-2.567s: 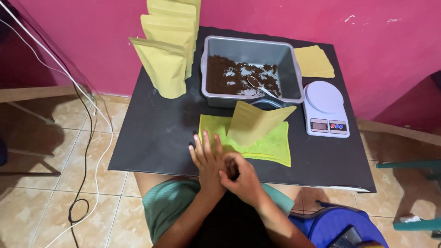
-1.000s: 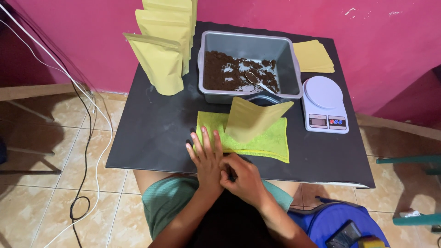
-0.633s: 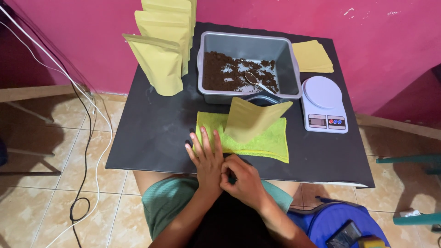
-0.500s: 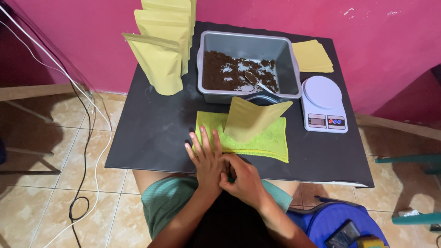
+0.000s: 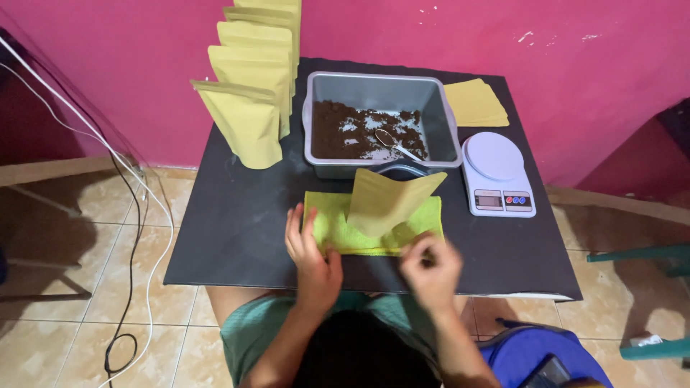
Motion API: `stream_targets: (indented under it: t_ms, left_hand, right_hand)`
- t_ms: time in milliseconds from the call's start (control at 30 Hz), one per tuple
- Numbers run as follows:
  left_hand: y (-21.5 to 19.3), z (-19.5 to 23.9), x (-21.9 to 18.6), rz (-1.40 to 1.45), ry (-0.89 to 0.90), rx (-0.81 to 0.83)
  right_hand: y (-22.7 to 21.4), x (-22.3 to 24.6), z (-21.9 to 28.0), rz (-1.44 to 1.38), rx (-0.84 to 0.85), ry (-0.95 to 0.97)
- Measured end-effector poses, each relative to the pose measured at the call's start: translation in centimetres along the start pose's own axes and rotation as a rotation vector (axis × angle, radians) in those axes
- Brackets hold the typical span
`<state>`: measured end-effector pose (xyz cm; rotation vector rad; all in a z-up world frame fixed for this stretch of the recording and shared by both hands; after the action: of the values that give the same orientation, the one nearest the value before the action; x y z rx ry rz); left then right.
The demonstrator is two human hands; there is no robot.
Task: Filling yellow pouches with coffee grounds and weighing them on a digital scale.
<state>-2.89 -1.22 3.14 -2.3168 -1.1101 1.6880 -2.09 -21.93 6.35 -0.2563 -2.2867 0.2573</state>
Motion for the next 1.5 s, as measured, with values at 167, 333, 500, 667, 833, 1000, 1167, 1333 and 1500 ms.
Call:
stream_targets:
  t_ms: [167,333,500,667,833,1000,1167,1333,1500]
  left_hand:
    - [-0.2,-4.5,-1.0,0.291,0.053,0.259]
    - [3.6,-6.1,1.5,0.263,-0.068,0.352]
    - [3.2,-7.5,0.6,0.231,-0.036,0.34]
    - [1.1,-10.5,-3.3,0.335,0.15,0.317]
    - [-2.2,-12.0,-7.8,0.361,0.218,0.273]
    - [-2.8,-12.0,-8.9,0.353,0.236,0.251]
    - [-2.3,-11.6,-7.7,0.391,0.192,0.303]
    - [-2.0,-11.1,-7.4,0.42,0.175,0.357]
    - [-2.1,-11.1,-7.3,0.415,0.191,0.363]
  right_hand:
    - [-4.6,-5.2,-3.7,0.105,-0.076,0.185]
    - [-4.3,-6.2,-4.7,0.188,0.095,0.147]
    - [-4.5,-4.9,-5.8,0.213,0.091,0.097]
    - [-4.9,-1.2,-9.2,0.217,0.064,0.017]
    - [-5.7,0.5,-11.3,0.214,0.03,-0.072]
    - [-6.2,1.7,-12.0,0.207,0.027,-0.142]
    - [-6.2,0.0,-11.1,0.184,0.062,-0.139]
    - [-5.6,0.9,-11.1,0.201,0.093,-0.12]
    - [-5.9,0.7,-10.8,0.193,0.1,-0.118]
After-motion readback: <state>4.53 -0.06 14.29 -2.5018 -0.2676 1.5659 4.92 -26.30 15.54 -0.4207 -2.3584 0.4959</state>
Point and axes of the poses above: each hand's wrist, its own z-axis away from the middle knuckle, its own y-axis out of the palm, x = y × z, the point moved 4 cm from there along -z, towards the middle knuckle, and after that the axes turned 10 degrees about -y, right-handed, at the moved point
